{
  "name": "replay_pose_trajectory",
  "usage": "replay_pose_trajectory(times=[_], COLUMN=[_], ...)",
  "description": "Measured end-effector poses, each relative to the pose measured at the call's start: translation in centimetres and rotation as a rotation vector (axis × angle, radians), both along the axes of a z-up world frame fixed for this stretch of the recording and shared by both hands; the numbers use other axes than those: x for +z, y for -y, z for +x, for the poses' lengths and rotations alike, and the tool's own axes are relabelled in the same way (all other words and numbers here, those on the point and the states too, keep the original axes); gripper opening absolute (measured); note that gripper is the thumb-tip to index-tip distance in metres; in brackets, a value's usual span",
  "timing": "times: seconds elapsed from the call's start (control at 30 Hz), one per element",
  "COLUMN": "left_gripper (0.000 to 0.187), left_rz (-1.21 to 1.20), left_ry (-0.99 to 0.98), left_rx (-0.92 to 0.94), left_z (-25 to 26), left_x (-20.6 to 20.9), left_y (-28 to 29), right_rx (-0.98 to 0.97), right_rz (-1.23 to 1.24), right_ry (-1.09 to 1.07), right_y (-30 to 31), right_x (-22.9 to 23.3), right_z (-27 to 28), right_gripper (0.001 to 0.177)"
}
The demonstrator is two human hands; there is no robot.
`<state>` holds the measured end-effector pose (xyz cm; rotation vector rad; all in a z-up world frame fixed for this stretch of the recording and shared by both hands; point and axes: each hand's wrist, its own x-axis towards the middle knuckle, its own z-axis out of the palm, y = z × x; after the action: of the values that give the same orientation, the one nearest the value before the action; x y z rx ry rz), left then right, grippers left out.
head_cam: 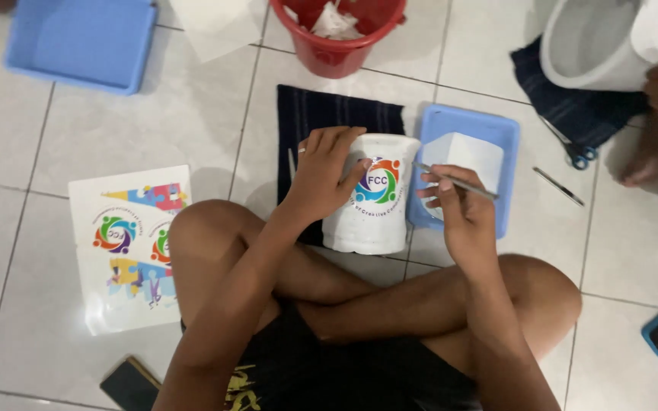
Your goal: Applying a logo sticker to a white container and using a small tool to smooth it out and refine the edges.
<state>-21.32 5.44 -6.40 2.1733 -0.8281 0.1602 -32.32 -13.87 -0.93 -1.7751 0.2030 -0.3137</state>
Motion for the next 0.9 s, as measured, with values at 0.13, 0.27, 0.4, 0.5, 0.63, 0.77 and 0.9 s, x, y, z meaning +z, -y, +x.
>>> replay_pose_trajectory(times=[0.13,0.27,0.4,0.5,0.63,0.77,0.9], left_gripper=[0.048,0.053,0.044,0.051,0.058,0.053,0.058], left_rz=[-0.035,-0.072,-0.250,-0.335,-0.330,-0.312,-0.332], left_ry=[-0.039,-0.061,-0.024,-0.059,-0.048,0.007,0.057], left_rx=[-0.063,-0.117,-0.108,-0.079,-0.048,0.002,0.098], left_z=[0.9,1.5,0.8,0.3,0.3,0.0,-0.3], left_x=[-0.1,-1.2,-2.1,-2.4,-3.1,-3.1,-3.2], left_y=[-2.0,-2.4,-1.4,-0.4,0.0,-0.1,0.3], right_rx=[0.019,0.046,0.087,0.082,0.077,0.072,-0.036], right_rz=[0.053,0.190,0.395,0.427,0.449,0.519,0.535], right_ry=[0.028,0.075,0.037,0.036,0.030,0.025,0.062], right_y=[-0.3,0.8,0.7,0.7,-0.1,-0.7,1.0], right_x=[-2.5,-4.7,-4.4,-5.3,-5.3,-4.8,-7.4], right_z=[0.6,1.4,1.7,2.0,2.4,2.6,2.4], right_gripper=[0.021,0.035,0.045,0.052,0.052,0.050,0.020])
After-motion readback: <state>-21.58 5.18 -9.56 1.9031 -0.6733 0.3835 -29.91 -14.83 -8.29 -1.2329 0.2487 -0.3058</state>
